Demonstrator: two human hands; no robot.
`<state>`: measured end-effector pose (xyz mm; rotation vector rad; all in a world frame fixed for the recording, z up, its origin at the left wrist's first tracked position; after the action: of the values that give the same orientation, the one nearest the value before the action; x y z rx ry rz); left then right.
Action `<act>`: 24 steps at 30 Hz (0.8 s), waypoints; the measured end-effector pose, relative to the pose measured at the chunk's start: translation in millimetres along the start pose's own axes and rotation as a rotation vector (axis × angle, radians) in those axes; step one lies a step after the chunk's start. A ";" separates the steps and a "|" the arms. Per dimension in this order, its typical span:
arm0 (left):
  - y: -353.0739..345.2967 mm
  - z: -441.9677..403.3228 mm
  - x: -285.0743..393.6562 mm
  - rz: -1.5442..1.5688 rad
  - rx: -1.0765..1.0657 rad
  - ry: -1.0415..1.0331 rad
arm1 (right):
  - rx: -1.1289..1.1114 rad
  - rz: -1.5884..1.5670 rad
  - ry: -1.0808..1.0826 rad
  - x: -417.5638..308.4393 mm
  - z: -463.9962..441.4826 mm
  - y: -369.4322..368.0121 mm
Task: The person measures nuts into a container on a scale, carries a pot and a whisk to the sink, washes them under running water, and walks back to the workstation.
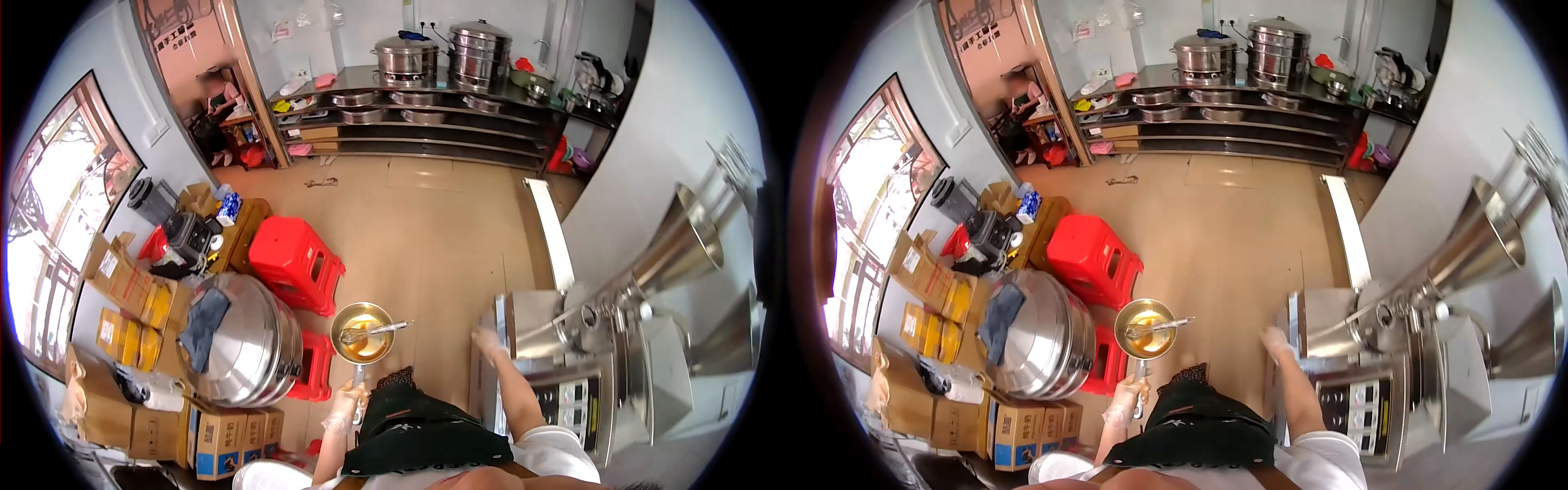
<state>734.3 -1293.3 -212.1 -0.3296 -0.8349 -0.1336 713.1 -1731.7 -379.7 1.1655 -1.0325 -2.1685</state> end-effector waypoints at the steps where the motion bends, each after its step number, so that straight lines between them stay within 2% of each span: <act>1: -1.4 -24.6 14.8 -0.013 0.013 0.007 | 0.041 0.020 0.051 -22.9 -42.9 18.4; 3: -4.3 -85.9 41.1 -0.034 0.009 -0.016 | 0.128 0.066 0.151 -68.9 -127.7 55.5; 6: -18.9 -172.3 96.1 -0.051 -0.055 0.011 | 0.203 -0.151 0.184 -99.8 -185.6 86.8; 9: -65.2 -252.0 165.2 -0.113 -0.092 0.021 | 0.083 -0.012 0.117 -99.6 -202.7 109.9; 12: -131.3 -326.2 238.9 -0.188 -0.204 0.035 | 0.038 -0.082 -0.045 -59.9 -204.6 128.4; 17: -254.6 -456.1 326.5 -0.275 -0.393 0.044 | 0.178 -0.293 -0.387 51.7 -210.9 157.1; 19: -303.1 -509.9 345.4 -0.330 -0.454 0.043 | 0.179 -0.256 -0.439 87.6 -231.1 165.9; 21: -347.8 -550.7 360.8 -0.382 -0.477 0.100 | 0.089 0.070 -0.355 121.4 -275.1 170.0; 22: -367.4 -567.5 373.0 -0.413 -0.478 0.125 | 0.009 0.335 -0.254 127.7 -304.0 169.2; 24: -425.4 -597.4 407.6 -0.415 -0.493 0.097 | 0.107 0.213 -0.359 167.1 -367.9 193.2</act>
<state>1322.8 -1890.6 -181.5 -0.6033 -0.7589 -0.7451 945.5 -2109.6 -440.5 0.6809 -1.3695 -2.2169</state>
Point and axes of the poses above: each hand's wrist, its own z-axis away from the middle knuckle, its own y-axis out of the back of the hand, x = y × z, the point moved 10 cm from there along -z, towards the middle knuckle, and after that the axes turned 1 degree about y, right-handed, at the moved point
